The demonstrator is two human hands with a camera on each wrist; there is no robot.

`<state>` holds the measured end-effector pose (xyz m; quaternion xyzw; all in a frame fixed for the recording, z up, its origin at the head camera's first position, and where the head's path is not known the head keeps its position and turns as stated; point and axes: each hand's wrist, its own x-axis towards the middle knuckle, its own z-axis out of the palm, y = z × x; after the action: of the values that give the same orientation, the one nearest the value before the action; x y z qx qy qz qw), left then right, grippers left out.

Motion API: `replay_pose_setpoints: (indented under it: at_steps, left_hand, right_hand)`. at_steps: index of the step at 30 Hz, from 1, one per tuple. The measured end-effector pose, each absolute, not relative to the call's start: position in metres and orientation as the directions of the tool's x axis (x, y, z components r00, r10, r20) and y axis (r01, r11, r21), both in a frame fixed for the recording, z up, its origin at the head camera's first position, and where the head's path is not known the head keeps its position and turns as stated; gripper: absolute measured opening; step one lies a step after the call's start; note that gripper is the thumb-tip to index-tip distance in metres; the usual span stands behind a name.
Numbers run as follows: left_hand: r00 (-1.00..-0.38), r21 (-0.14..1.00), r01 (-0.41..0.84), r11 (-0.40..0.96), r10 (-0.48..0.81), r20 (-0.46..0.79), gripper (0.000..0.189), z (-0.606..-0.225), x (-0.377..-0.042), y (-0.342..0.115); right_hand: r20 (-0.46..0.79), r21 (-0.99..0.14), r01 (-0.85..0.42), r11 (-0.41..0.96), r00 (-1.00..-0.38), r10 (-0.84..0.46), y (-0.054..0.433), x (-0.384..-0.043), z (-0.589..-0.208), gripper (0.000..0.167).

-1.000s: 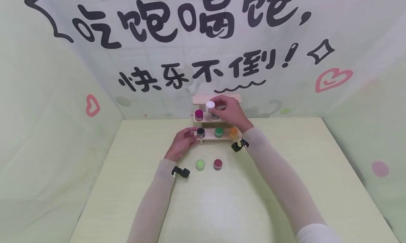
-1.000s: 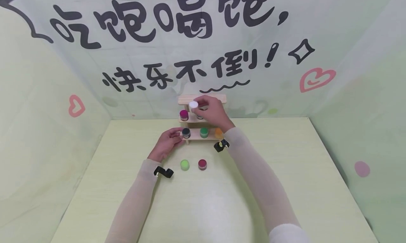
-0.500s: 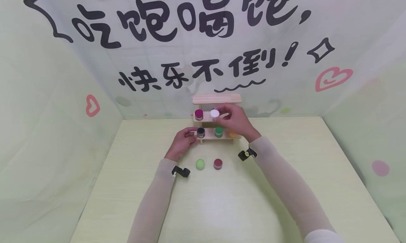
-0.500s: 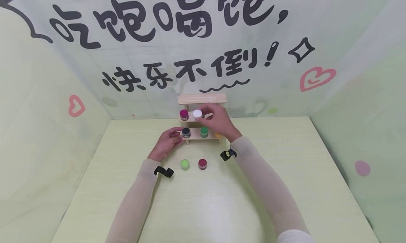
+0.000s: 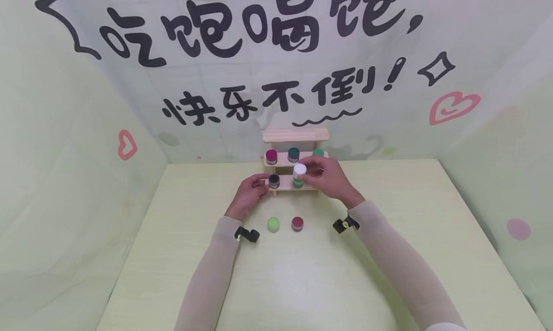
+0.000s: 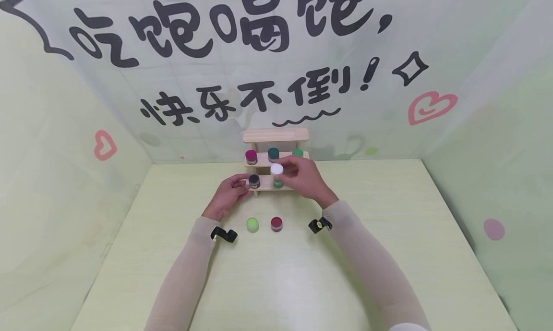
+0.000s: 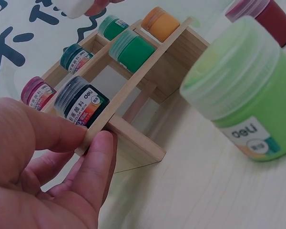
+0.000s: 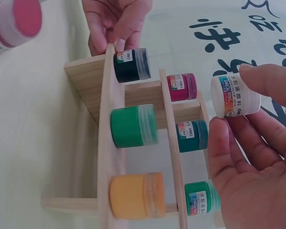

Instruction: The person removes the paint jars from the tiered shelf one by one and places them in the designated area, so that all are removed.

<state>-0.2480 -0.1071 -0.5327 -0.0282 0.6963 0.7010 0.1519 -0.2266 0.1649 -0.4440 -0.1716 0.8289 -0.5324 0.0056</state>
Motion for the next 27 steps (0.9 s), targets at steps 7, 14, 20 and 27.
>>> replay_pose_setpoints:
  at_steps: [7, 14, 20, 27]
  left_hand:
    - [-0.953, 0.969, -0.247, 0.018, 0.178, -0.246, 0.047, -0.533, -0.249, -0.106]
    - [-0.951, 0.966, -0.257, 0.020, 0.172, -0.257, 0.048, -0.533, -0.250, -0.106]
    - [-0.951, 0.966, -0.257, 0.020, 0.173, -0.257, 0.047, -0.532, -0.250, -0.106]
    - [-0.951, 0.966, -0.258, 0.007, 0.174, -0.255, 0.048, -0.532, -0.249, -0.105]
  right_hand:
    - [0.129, -0.888, -0.236, 0.394, -0.952, -0.278, 0.175, -0.213, -0.454, 0.034]
    - [0.124, -0.886, -0.240, 0.398, -0.948, -0.294, 0.183, -0.202, -0.468, 0.033]
    - [0.125, -0.894, -0.243, 0.376, -0.942, -0.311, 0.189, -0.193, -0.477, 0.034]
    - [0.114, -0.906, -0.227, 0.358, -0.944, -0.310, 0.197, -0.186, -0.488, 0.035]
